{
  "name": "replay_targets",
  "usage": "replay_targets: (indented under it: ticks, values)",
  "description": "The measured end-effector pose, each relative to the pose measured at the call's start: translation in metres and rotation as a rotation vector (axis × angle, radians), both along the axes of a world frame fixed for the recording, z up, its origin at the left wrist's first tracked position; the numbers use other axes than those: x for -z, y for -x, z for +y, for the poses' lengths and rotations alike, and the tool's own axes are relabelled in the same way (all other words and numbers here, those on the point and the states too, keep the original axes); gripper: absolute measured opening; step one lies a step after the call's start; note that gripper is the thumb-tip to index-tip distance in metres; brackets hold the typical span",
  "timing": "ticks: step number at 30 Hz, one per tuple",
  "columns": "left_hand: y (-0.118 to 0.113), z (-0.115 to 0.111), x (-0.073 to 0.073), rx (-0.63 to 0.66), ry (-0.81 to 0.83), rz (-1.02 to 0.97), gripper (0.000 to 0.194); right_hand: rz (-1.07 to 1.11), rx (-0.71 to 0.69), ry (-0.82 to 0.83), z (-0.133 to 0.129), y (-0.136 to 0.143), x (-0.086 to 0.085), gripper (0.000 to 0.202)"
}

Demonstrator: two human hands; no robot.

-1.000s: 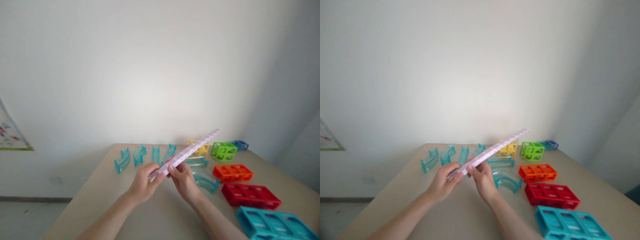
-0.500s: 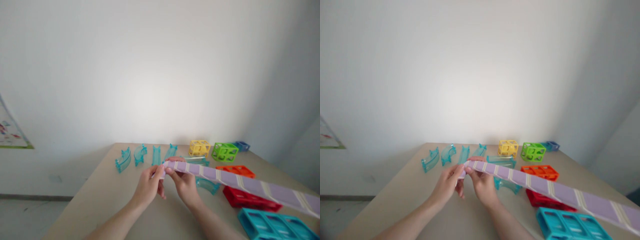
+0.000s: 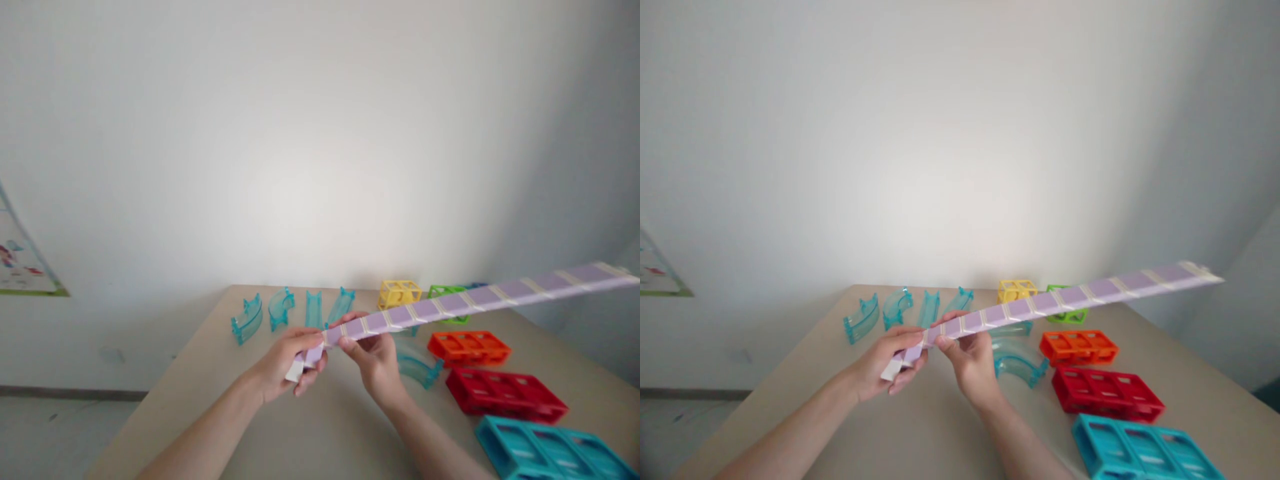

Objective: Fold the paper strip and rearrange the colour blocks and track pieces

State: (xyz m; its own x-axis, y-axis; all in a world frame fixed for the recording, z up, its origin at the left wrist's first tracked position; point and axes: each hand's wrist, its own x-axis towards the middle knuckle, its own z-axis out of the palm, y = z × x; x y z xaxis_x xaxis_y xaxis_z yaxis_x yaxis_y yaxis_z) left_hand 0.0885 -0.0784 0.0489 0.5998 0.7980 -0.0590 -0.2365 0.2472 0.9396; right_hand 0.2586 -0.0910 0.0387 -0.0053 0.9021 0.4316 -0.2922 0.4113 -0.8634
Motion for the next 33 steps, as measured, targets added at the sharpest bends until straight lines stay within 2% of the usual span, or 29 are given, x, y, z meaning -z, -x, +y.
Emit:
replay_targets:
  ticks: [3, 6, 11, 17, 20, 24, 30, 33]
  values:
    - [0.014, 0.006, 0.0, 0.209, 0.177, 0.043, 0.032, 0.022, -0.199, 0.055, -0.001, 0.0, -0.003, 0.038]
    - [0.02, 0.008, 0.002, 0.333, 0.206, 0.022, 0.039, 0.062, -0.343, 0.062, -0.001, 0.001, -0.002, 0.039]
    - [0.018, 0.006, 0.004, 0.422, 0.19, -0.064, 0.049, 0.159, -0.365, 0.09, 0.003, 0.002, 0.004, 0.033]
    - [0.018, 0.003, 0.007, 0.515, 0.183, -0.068, 0.053, 0.23, -0.513, 0.145, 0.001, 0.006, 0.002, 0.033]
    - [0.015, 0.002, 0.007, 0.423, 0.099, -0.042, 0.052, 0.186, -0.499, 0.155, -0.001, 0.007, 0.001, 0.035]
    - [0.009, -0.002, 0.002, 0.208, -0.176, 0.117, 0.042, 0.138, -0.434, 0.172, 0.001, 0.006, 0.003, 0.037]
    - [0.006, -0.006, -0.001, 0.048, -0.438, 0.402, 0.04, 0.11, -0.335, 0.102, 0.003, 0.006, 0.011, 0.036]
    - [0.006, -0.006, 0.003, -0.01, -0.518, 0.458, 0.038, 0.07, -0.311, 0.081, 0.001, 0.007, 0.011, 0.036]
